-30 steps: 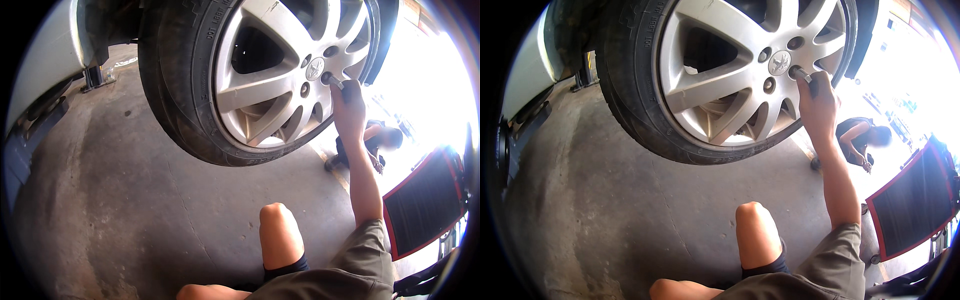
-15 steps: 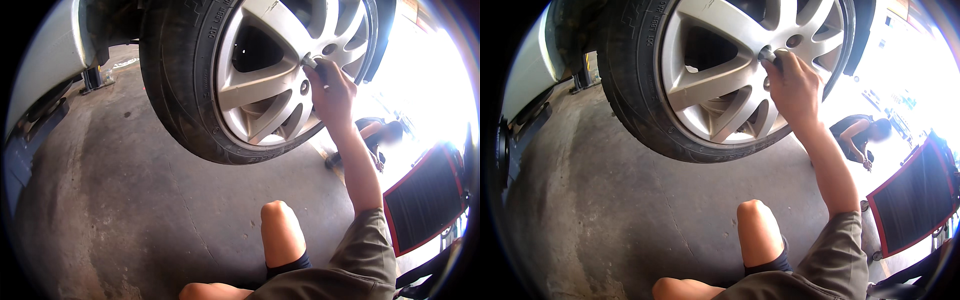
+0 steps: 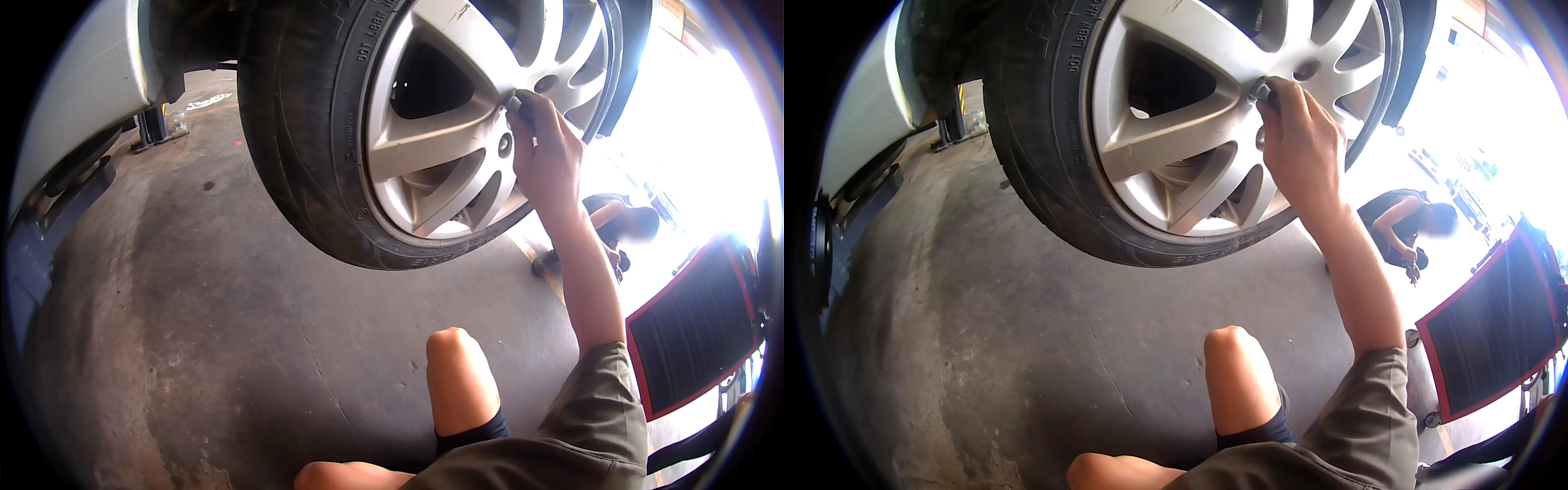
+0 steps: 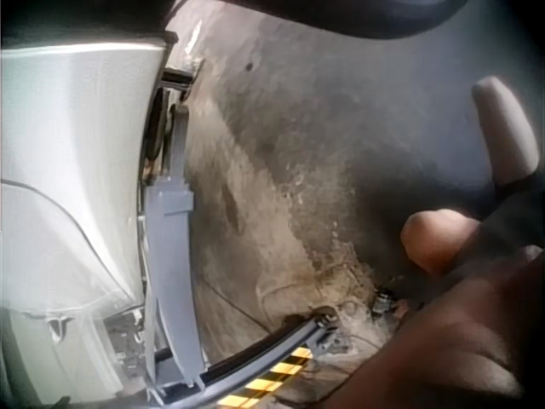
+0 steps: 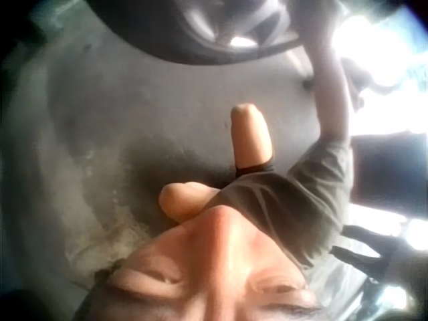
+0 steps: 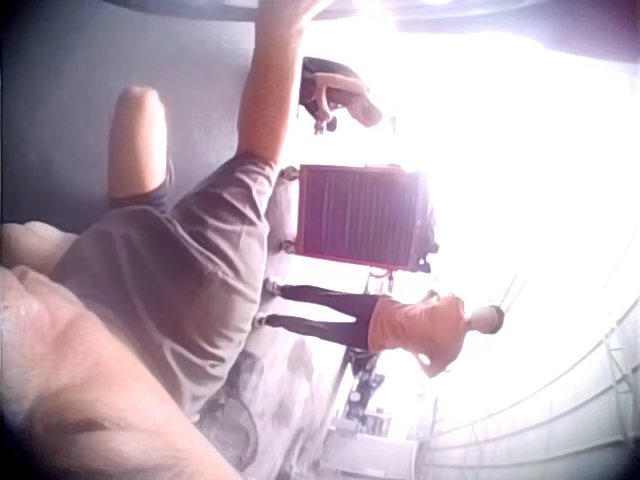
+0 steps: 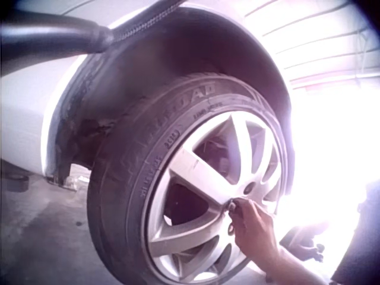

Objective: The person lifts a tire onto a car's wheel hub, manually threads lug nuts onto the bolts, and tightens them using an air impact wrench.

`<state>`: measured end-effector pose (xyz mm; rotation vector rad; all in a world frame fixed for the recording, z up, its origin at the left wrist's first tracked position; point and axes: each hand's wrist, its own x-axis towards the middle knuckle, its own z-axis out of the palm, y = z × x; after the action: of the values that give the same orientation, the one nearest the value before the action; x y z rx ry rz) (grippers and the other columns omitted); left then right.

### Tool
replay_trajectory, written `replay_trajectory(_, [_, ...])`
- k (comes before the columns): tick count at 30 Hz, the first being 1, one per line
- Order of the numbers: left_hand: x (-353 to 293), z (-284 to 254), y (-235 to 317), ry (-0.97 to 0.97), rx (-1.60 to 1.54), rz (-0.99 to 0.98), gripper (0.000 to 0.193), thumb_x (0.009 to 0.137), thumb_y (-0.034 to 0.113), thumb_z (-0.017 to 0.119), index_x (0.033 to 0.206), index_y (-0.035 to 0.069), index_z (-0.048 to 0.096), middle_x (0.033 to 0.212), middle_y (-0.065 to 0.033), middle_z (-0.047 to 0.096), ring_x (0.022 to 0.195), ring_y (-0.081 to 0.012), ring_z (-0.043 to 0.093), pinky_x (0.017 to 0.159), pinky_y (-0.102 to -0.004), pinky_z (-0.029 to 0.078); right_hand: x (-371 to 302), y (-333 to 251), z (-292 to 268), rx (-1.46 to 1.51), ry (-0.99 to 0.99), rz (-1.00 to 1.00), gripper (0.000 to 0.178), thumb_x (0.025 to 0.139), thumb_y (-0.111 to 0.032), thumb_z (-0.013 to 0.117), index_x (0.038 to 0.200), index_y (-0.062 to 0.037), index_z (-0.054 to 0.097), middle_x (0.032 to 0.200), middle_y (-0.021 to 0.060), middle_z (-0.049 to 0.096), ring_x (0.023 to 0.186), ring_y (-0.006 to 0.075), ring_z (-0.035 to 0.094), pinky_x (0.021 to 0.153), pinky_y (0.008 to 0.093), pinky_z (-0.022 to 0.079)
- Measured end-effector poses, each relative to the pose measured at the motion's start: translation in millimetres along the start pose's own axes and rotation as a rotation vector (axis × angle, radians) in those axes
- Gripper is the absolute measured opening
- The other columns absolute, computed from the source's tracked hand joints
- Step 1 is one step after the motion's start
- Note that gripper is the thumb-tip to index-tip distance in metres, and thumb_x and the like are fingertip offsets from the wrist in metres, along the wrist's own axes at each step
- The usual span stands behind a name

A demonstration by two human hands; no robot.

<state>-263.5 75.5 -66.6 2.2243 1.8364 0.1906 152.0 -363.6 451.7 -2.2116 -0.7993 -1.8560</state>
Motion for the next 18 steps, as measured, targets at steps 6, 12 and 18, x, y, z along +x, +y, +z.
replay_trajectory(6, [-1.5,-2.2,-2.4,-0.002,0.002,0.006,0.063,0.079,0.042,0.075,0.129,0.006,0.060,0.099,-0.0182,0.073,0.090,-0.0401,0.070,0.078,-0.0505,0.055,4.9,0.5,0.7,-0.127,-0.162,0.130,0.020,0.095,-0.022,0.070,0.091,-0.0050,0.062,0.067,0.0093,0.066,0.057,0.0289,0.066,0.054,0.0378,0.051])
replay_trajectory(12, [-2.5,-4.6,-3.9,0.000,0.005,0.003,0.066,0.078,0.043,0.076,0.130,0.006,0.059,0.098,-0.0185,0.073,0.089,-0.0406,0.070,0.077,-0.0508,0.055,5.3,-3.3,2.0,-0.140,-0.076,0.013,0.016,0.094,-0.019,0.070,0.095,-0.0057,0.061,0.069,0.0089,0.066,0.064,0.0327,0.067,0.060,0.0403,0.053])
replay_trajectory(18, [-3.7,-5.8,-8.8,0.001,0.003,-0.003,0.068,0.077,0.044,0.077,0.131,0.007,0.059,0.097,-0.0187,0.073,0.088,-0.0412,0.070,0.076,-0.0511,0.055,8.3,-1.9,3.8,-0.129,-0.025,-0.110,0.018,0.094,-0.018,0.070,0.094,-0.0034,0.059,0.077,0.0118,0.067,0.065,0.0343,0.066,0.060,0.0430,0.052])
